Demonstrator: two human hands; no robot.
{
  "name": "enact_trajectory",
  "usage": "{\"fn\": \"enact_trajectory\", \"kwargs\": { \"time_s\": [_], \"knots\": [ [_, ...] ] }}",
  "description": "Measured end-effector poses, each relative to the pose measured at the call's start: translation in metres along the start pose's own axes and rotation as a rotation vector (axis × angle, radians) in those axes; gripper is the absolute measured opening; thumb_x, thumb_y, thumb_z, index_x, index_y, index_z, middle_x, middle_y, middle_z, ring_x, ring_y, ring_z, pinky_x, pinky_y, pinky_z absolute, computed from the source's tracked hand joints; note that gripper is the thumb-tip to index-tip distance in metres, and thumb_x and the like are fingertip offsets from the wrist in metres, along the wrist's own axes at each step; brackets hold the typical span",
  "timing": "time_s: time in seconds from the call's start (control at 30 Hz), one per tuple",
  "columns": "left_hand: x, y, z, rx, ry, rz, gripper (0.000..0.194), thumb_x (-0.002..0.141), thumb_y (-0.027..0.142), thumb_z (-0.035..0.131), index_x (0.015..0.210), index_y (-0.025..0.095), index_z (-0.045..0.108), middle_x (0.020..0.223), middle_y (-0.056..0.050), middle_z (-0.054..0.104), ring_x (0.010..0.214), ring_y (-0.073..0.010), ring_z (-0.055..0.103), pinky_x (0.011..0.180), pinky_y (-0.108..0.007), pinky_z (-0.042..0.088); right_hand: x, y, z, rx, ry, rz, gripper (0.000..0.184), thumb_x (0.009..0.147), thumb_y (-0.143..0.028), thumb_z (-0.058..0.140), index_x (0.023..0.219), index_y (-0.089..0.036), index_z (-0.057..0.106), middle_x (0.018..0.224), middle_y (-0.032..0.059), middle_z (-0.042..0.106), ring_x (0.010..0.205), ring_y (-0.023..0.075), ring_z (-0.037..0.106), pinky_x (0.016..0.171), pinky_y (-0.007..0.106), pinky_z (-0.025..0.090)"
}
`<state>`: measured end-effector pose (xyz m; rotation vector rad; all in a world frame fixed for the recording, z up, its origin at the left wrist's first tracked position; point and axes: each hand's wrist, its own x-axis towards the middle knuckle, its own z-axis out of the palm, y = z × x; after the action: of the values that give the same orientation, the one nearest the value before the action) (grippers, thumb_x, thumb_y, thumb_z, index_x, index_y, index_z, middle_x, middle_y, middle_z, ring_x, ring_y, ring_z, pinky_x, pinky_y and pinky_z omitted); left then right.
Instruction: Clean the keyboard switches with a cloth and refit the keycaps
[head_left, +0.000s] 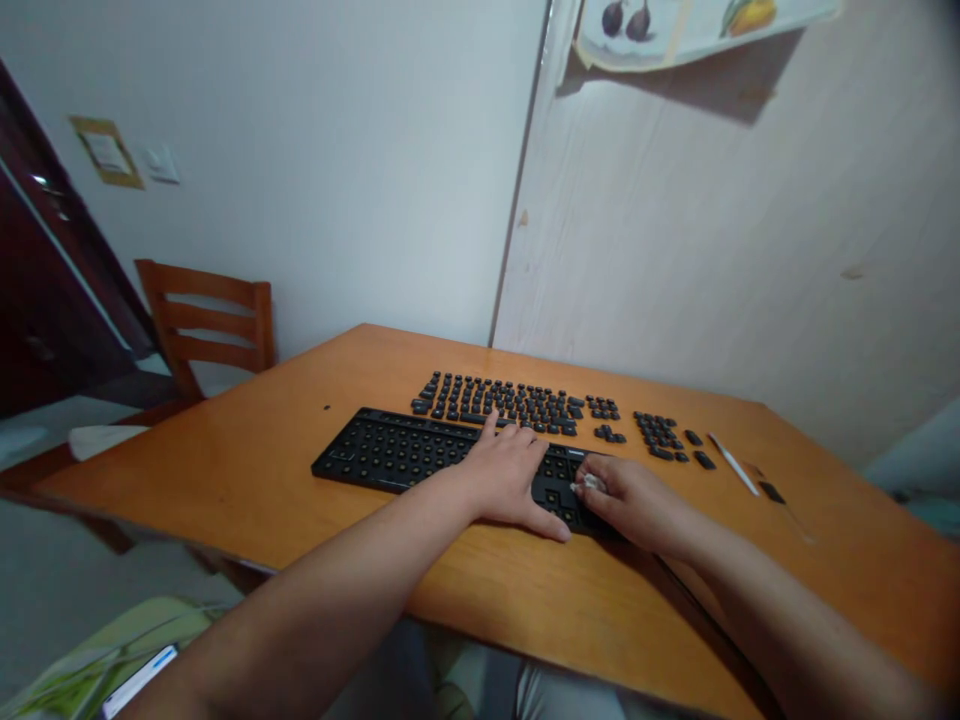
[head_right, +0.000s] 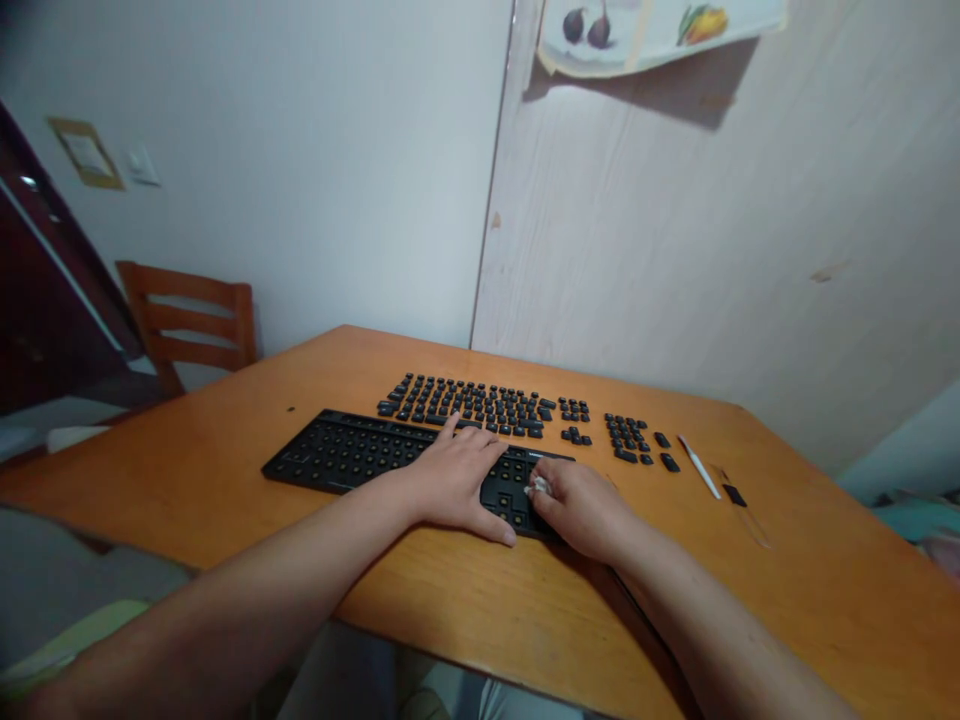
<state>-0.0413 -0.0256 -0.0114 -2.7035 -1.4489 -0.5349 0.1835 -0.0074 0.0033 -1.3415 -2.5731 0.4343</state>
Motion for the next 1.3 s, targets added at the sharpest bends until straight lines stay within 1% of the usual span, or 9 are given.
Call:
{"fn": "enact_trajectory", "kwargs": {
  "time_s": [0.33, 0.5, 0.7, 0.8, 0.87, 0.93, 1.03, 1.17, 1.3],
  "knots": [
    [0.008, 0.018, 0.001, 0.031, -0.043, 0.003, 0.107, 0.057, 0.094, 0.048, 0.128, 0.015, 0.055, 0.128, -0.018, 0.059, 0.122, -0.0377, 0.050, 0.117, -0.061, 0.009, -0.010, 0.012, -0.009, 0.047, -0.064, -0.048, 0.013, 0.090, -0.030, 0.048, 0.083, -0.021, 0.055, 0.076, 0.0031, 0.064, 0.069, 0.0184, 0.055, 0.064, 0.029, 0.038],
    [0.015, 0.024, 0.000, 0.044, -0.082, -0.004, 0.110, 0.055, 0.096, 0.046, 0.128, 0.014, 0.055, 0.127, -0.019, 0.059, 0.123, -0.0389, 0.049, 0.116, -0.062, 0.008, -0.012, 0.019, -0.009, 0.074, -0.049, -0.052, 0.015, 0.090, -0.032, 0.048, 0.083, -0.021, 0.055, 0.075, 0.0025, 0.064, 0.069, 0.0184, 0.055, 0.062, 0.029, 0.038],
    [0.010, 0.022, -0.002, 0.024, -0.100, -0.003, 0.110, 0.055, 0.096, 0.047, 0.131, 0.017, 0.054, 0.133, -0.018, 0.057, 0.127, -0.0385, 0.047, 0.116, -0.063, 0.006, -0.014, 0.022, -0.005, 0.033, -0.032, -0.046, 0.019, 0.093, -0.035, 0.045, 0.084, -0.021, 0.055, 0.077, 0.0029, 0.065, 0.069, 0.0190, 0.058, 0.062, 0.029, 0.038],
    [0.003, 0.016, -0.010, -0.031, -0.084, 0.030, 0.105, 0.059, 0.093, 0.050, 0.134, 0.019, 0.053, 0.142, -0.017, 0.051, 0.132, -0.0364, 0.044, 0.117, -0.060, 0.013, -0.015, 0.021, -0.004, 0.003, -0.019, -0.040, 0.019, 0.092, -0.035, 0.046, 0.085, -0.021, 0.056, 0.078, 0.0036, 0.066, 0.069, 0.0191, 0.058, 0.062, 0.029, 0.038],
    [-0.001, 0.008, -0.018, -0.056, -0.015, 0.017, 0.093, 0.067, 0.088, 0.052, 0.131, 0.020, 0.057, 0.140, -0.015, 0.054, 0.130, -0.0347, 0.046, 0.116, -0.057, 0.019, -0.015, 0.020, -0.004, -0.002, -0.006, -0.036, 0.018, 0.092, -0.035, 0.047, 0.085, -0.021, 0.056, 0.079, 0.0041, 0.066, 0.070, 0.0191, 0.057, 0.062, 0.029, 0.037],
    [-0.006, -0.006, -0.029, -0.085, 0.080, -0.035, 0.073, 0.078, 0.078, 0.051, 0.122, 0.021, 0.064, 0.125, -0.013, 0.064, 0.119, -0.0309, 0.055, 0.110, -0.050, 0.031, -0.015, 0.019, -0.004, 0.006, 0.006, -0.033, 0.017, 0.091, -0.035, 0.049, 0.084, -0.021, 0.056, 0.079, 0.0041, 0.066, 0.070, 0.0189, 0.057, 0.061, 0.029, 0.036],
    [-0.020, -0.039, -0.044, -0.137, 0.278, -0.197, 0.050, 0.092, 0.061, 0.044, 0.106, 0.021, 0.071, 0.107, -0.009, 0.070, 0.104, -0.0250, 0.062, 0.096, -0.039, 0.043, -0.016, 0.017, -0.004, 0.025, 0.024, -0.028, 0.015, 0.090, -0.033, 0.051, 0.082, -0.021, 0.056, 0.077, 0.0034, 0.065, 0.068, 0.0181, 0.056, 0.060, 0.028, 0.035],
    [-0.054, -0.094, -0.057, -0.128, 0.493, -0.528, 0.042, 0.092, 0.054, 0.046, 0.101, 0.021, 0.071, 0.106, -0.007, 0.072, 0.101, -0.0237, 0.064, 0.084, -0.032, 0.046, -0.015, 0.015, -0.004, 0.055, 0.034, -0.033, 0.012, 0.087, -0.030, 0.053, 0.079, -0.021, 0.055, 0.075, 0.0022, 0.063, 0.067, 0.0168, 0.055, 0.060, 0.027, 0.035],
    [-0.086, -0.131, -0.059, -0.077, 0.470, -0.812, 0.042, 0.085, 0.055, 0.051, 0.093, 0.019, 0.072, 0.095, -0.008, 0.074, 0.091, -0.0265, 0.066, 0.075, -0.031, 0.045, -0.011, 0.016, -0.006, 0.106, 0.032, -0.048, 0.010, 0.086, -0.027, 0.053, 0.078, -0.021, 0.055, 0.072, 0.0008, 0.061, 0.066, 0.0158, 0.052, 0.060, 0.026, 0.034]
  ]
}}
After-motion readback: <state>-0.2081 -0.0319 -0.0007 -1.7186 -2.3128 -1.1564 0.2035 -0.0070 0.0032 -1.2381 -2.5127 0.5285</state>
